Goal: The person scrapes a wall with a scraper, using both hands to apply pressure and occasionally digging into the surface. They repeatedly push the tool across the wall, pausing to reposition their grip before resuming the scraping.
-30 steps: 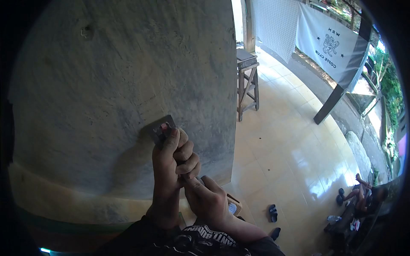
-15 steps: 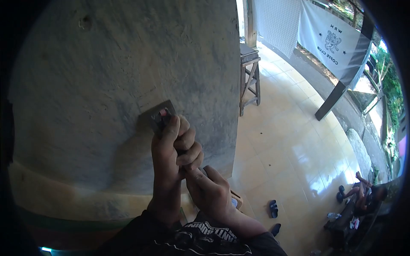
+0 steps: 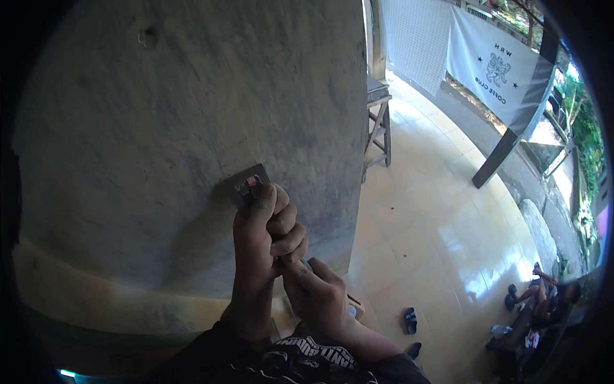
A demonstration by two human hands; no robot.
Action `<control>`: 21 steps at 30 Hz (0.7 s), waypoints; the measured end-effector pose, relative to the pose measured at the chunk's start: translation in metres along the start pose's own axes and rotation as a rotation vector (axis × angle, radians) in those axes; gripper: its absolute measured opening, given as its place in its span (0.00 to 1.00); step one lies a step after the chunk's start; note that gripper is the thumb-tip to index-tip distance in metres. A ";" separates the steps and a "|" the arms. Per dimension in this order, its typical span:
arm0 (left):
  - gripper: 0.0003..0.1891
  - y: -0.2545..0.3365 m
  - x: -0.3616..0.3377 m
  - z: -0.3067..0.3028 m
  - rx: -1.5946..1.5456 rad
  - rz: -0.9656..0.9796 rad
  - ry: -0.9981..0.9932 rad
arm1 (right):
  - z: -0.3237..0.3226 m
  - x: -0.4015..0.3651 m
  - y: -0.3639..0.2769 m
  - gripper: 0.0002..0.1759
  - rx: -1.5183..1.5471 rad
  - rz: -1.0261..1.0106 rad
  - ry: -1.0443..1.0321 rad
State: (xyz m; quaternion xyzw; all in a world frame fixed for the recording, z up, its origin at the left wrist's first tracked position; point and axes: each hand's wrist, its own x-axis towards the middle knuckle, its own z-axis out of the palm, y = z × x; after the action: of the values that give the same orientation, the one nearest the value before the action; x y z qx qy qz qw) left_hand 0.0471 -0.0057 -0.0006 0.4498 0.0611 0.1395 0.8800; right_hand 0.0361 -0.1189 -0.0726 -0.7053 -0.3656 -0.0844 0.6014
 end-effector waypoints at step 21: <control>0.16 0.012 0.007 0.006 0.021 0.006 -0.067 | 0.004 0.010 -0.010 0.22 -0.032 -0.030 0.093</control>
State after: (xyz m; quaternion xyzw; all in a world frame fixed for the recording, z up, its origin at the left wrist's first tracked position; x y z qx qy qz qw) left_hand 0.0531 -0.0018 0.0124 0.4638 0.0316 0.1262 0.8763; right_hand 0.0359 -0.1113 -0.0605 -0.7047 -0.3463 -0.1318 0.6051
